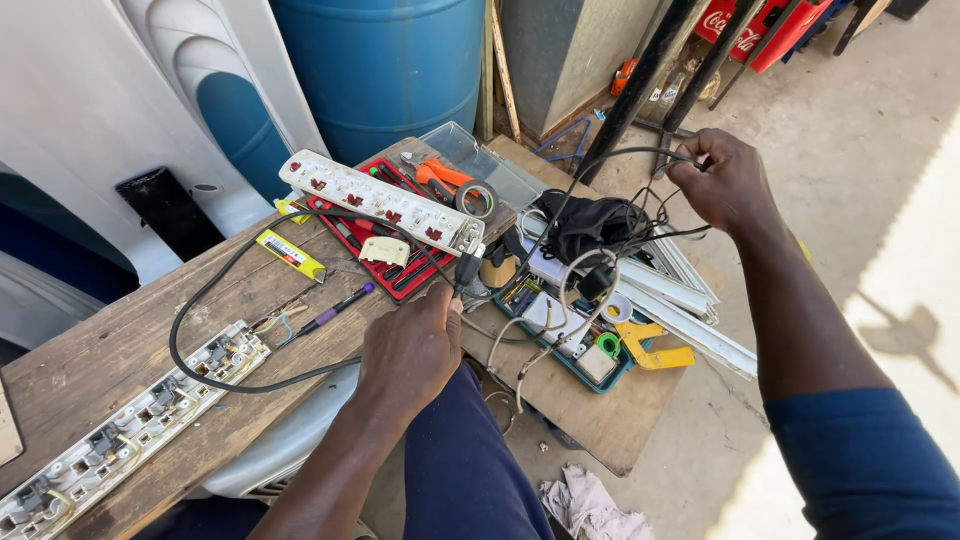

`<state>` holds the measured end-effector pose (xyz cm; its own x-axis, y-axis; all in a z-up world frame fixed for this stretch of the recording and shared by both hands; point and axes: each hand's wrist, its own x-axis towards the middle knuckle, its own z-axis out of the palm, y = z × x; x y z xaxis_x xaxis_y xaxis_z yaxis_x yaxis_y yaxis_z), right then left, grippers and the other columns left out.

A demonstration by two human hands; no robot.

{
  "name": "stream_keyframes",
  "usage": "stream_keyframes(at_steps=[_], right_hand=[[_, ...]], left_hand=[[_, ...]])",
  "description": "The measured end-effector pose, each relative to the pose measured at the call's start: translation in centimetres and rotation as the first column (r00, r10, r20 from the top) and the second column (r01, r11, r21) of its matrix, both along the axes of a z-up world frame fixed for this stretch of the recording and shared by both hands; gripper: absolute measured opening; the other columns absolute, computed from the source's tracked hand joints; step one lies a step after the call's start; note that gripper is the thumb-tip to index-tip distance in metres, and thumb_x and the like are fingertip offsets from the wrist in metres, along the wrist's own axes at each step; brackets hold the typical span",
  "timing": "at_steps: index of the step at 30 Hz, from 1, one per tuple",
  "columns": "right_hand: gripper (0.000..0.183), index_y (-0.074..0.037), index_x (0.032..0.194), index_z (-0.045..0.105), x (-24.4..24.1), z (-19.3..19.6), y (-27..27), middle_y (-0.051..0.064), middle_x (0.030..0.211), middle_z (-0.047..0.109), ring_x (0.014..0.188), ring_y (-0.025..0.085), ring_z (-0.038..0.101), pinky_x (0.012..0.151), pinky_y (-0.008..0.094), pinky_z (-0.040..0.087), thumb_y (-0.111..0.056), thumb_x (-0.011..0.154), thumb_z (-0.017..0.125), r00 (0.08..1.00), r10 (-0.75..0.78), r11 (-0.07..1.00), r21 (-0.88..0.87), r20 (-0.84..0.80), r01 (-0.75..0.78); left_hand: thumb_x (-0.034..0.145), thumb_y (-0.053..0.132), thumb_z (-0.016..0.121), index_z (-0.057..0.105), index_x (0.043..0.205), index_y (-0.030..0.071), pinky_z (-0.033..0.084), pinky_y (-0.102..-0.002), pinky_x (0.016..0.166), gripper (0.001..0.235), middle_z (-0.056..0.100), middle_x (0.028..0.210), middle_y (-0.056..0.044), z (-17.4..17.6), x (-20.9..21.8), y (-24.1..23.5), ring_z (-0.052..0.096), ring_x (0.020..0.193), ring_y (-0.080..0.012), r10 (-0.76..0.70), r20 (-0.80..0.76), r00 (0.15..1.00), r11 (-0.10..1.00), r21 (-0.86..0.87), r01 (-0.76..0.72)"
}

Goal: The person uses a screwdriver to loosen screws on a power strip's internal wiring, then selects a black power cord from a pile of cables. They strip the cord's end with pliers and prepare to connect it to the power strip.

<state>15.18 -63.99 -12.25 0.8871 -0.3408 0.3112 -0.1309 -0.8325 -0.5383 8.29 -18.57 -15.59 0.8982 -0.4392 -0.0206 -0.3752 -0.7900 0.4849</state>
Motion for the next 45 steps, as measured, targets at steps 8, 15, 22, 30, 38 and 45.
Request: stream_keyframes(at_steps=[8,15,22,30,38,45], right_hand=[[0.022,-0.024,0.115,0.084,-1.3,-0.9,-0.4,0.006,0.097,0.08,0.103,0.035,0.073,0.095,0.046,0.054,-0.033,0.097,0.075,0.961,-0.087,0.996,-0.012,-0.261,0.087],[0.017,-0.022,0.116,0.083,-5.8,8.9,9.1,0.001,0.081,0.066,0.071,0.015,0.046,0.071,0.033,0.042,-0.033,0.106,0.075,0.972,-0.001,0.976,0.212,-0.235,0.052],[0.047,0.002,0.151,0.058,-10.6,16.2,19.3,-0.006,0.068,0.02,0.055,0.01,0.018,0.049,0.026,0.016,-0.017,0.109,0.049,0.91,0.414,0.614,0.74,-0.006,-0.274],[0.039,-0.012,0.143,0.062,-10.1,13.1,32.7,-0.009,0.067,0.038,0.049,0.002,0.03,0.039,0.017,0.022,-0.027,0.107,0.058,0.748,0.427,-0.056,0.841,0.507,-0.538],[0.035,-0.023,0.143,0.059,-8.0,9.9,42.1,-0.009,0.068,0.037,0.049,0.003,0.028,0.042,0.018,0.023,-0.033,0.11,0.056,0.743,0.34,-0.223,0.817,0.576,-0.531],[0.039,-0.027,0.15,0.057,-7.8,9.5,42.2,-0.01,0.071,0.038,0.051,0.003,0.028,0.043,0.018,0.026,-0.035,0.112,0.057,0.671,0.405,-0.213,0.777,0.622,-0.592]], left_hand=[[0.114,0.034,0.029,0.06,0.141,0.009,0.064,-0.053,0.076,0.048,0.078,0.084,-0.014,0.5,-1.6,2.8,0.081,0.079,-0.0329,0.004,-0.027,1.0,1.0,-0.008,-0.004],[0.112,0.039,0.036,0.061,0.128,0.013,0.056,-0.054,0.061,0.04,0.077,0.079,-0.012,0.4,-3.2,5.0,0.075,0.069,-0.039,0.054,0.067,0.996,0.996,-0.069,-0.05],[0.107,0.046,0.043,0.067,0.134,0.016,0.049,-0.06,0.07,0.047,0.081,0.102,-0.012,3.0,-5.9,9.6,0.072,0.093,-0.0449,0.171,0.064,0.983,0.946,-0.29,-0.146],[0.103,0.047,0.041,0.04,0.169,0.025,0.043,-0.047,0.062,0.069,0.064,0.071,-0.003,5.3,-11.1,17.9,0.055,0.06,-0.0218,0.174,-0.302,0.937,0.749,-0.577,-0.326],[0.098,0.01,0.046,0.063,0.132,-0.002,0.046,-0.031,0.068,0.04,0.067,0.079,-0.009,3.4,-12.3,26.2,0.053,0.061,-0.0167,0.285,-0.192,0.939,0.1,-0.968,-0.229],[0.102,0.017,0.047,0.066,0.121,0.006,0.056,-0.046,0.098,0.03,0.079,0.093,-0.011,4.4,-11.3,29.3,0.073,0.093,-0.0232,0.449,-0.063,0.891,0.204,-0.964,-0.171]])
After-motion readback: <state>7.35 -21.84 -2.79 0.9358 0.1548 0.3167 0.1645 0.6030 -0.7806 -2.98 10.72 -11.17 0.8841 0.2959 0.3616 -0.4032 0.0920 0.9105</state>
